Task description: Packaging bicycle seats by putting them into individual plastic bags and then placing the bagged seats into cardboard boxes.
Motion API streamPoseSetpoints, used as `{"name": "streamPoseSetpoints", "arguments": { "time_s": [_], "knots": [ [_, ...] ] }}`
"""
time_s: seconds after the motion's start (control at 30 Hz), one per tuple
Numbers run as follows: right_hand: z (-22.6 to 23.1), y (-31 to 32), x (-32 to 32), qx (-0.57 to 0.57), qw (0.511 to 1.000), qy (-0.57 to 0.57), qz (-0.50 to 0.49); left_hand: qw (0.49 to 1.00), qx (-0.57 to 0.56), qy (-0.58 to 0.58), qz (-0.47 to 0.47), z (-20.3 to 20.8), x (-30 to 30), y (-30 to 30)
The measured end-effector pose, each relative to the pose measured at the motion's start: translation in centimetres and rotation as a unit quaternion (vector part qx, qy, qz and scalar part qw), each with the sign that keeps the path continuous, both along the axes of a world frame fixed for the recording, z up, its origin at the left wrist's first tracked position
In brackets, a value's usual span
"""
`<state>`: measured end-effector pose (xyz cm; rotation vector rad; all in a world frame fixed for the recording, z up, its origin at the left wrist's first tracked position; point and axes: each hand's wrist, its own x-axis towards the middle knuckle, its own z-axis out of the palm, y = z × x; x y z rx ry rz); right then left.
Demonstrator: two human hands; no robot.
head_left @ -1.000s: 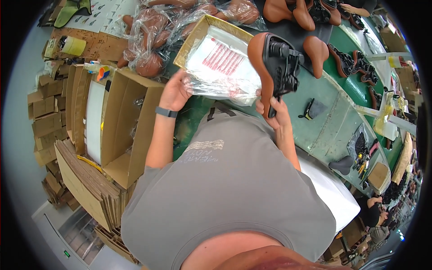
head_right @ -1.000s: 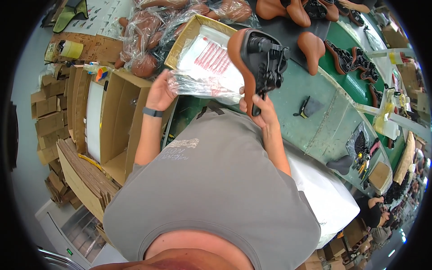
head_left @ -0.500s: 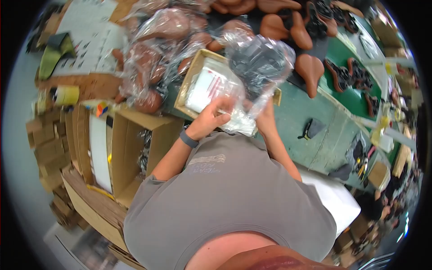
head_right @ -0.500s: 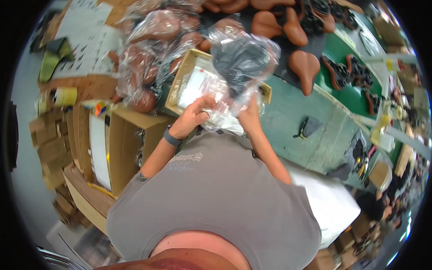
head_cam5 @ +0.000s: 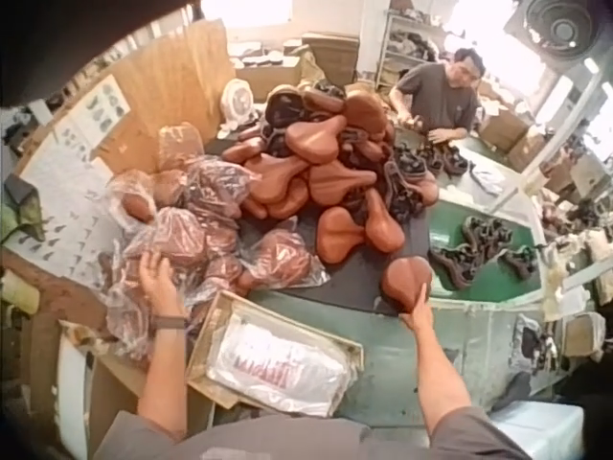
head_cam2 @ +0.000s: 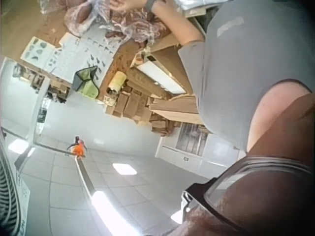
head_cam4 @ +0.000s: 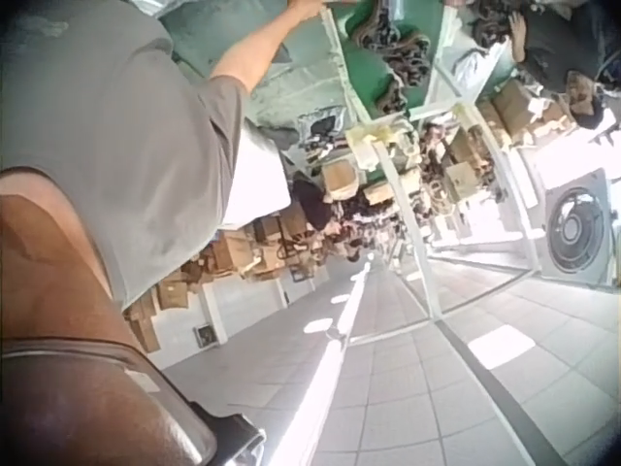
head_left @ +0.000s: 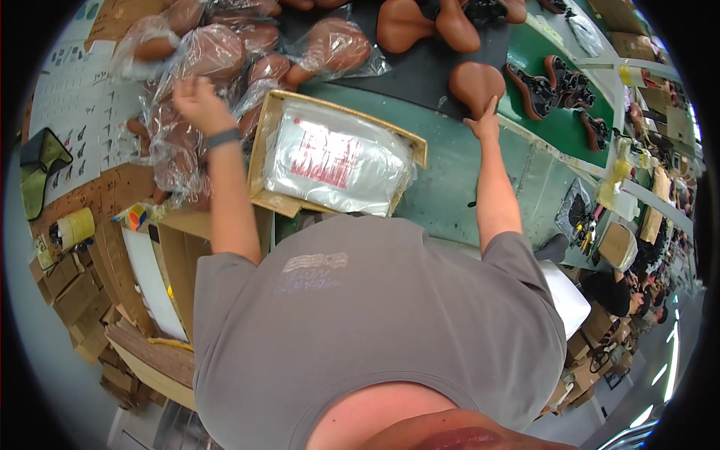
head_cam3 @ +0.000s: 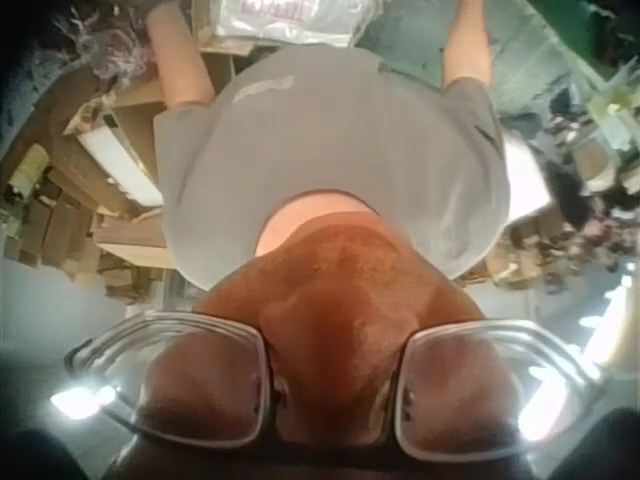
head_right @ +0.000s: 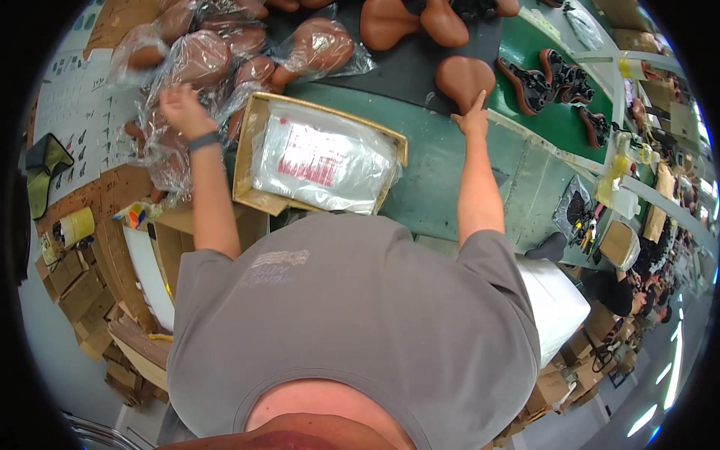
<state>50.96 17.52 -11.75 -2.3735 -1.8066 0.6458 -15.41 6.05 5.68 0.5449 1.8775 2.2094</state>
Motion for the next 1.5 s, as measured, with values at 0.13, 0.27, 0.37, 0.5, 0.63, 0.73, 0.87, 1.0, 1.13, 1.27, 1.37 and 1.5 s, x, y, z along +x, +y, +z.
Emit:
{"name": "streamPoseSetpoints", "arguments": {
  "time_s": [0.13,0.27,0.37,0.5,0.63,0.73,0.87,1.0,1.13,1.27,1.37,1.5],
  "knots": [
    [1.5,-5.0,-5.4,-0.011,0.998,-0.062,0.027,0.904,-0.234,0.172,-0.314,-9.6,16.6,-10.7],
    [2.5,-16.5,-4.6,0.021,0.995,-0.053,0.077,0.707,-0.434,0.252,-0.499,-15.5,28.9,-16.5],
    [2.3,-27.1,-1.7,-0.009,0.997,0.007,0.079,0.663,-0.467,0.293,-0.507,-18.8,31.9,-19.7],
    [8.5,-35.9,1.7,-0.204,0.821,0.491,-0.207,0.682,-0.471,0.253,-0.499,-22.0,31.7,-21.5],
    [13.9,-42.1,5.4,-0.278,0.429,0.736,-0.444,0.717,-0.472,0.272,-0.435,-23.5,32.9,-23.9],
    [5.2,-45.7,10.3,-0.364,0.582,0.638,-0.349,0.75,-0.462,0.246,-0.405,-22.1,34.6,-24.5],
    [4.5,-44.7,10.0,-0.356,0.627,0.624,-0.301,0.714,-0.515,0.257,-0.4,-19.2,36.6,-25.3],
    [5.3,-43.4,9.9,-0.346,0.65,0.606,-0.302,0.735,-0.47,0.245,-0.423,-19.3,35.4,-25.5],
    [7.4,-43.7,8.2,-0.268,0.706,0.623,-0.203,0.781,-0.381,0.318,-0.378,-19.6,29.6,-27.2],
    [14.0,-43.9,6.2,-0.211,0.623,0.746,-0.105,0.842,-0.36,0.258,-0.308,-10.6,28.5,-29.1],
    [16.0,-41.8,3.2,-0.228,0.578,0.783,-0.012,0.822,-0.391,0.308,-0.275,-6.8,26.8,-30.7],
    [18.2,-39.2,-3.1,-0.343,0.459,0.818,0.038,0.87,-0.279,0.015,-0.407,-1.1,29.7,-33.1]
  ]
}}
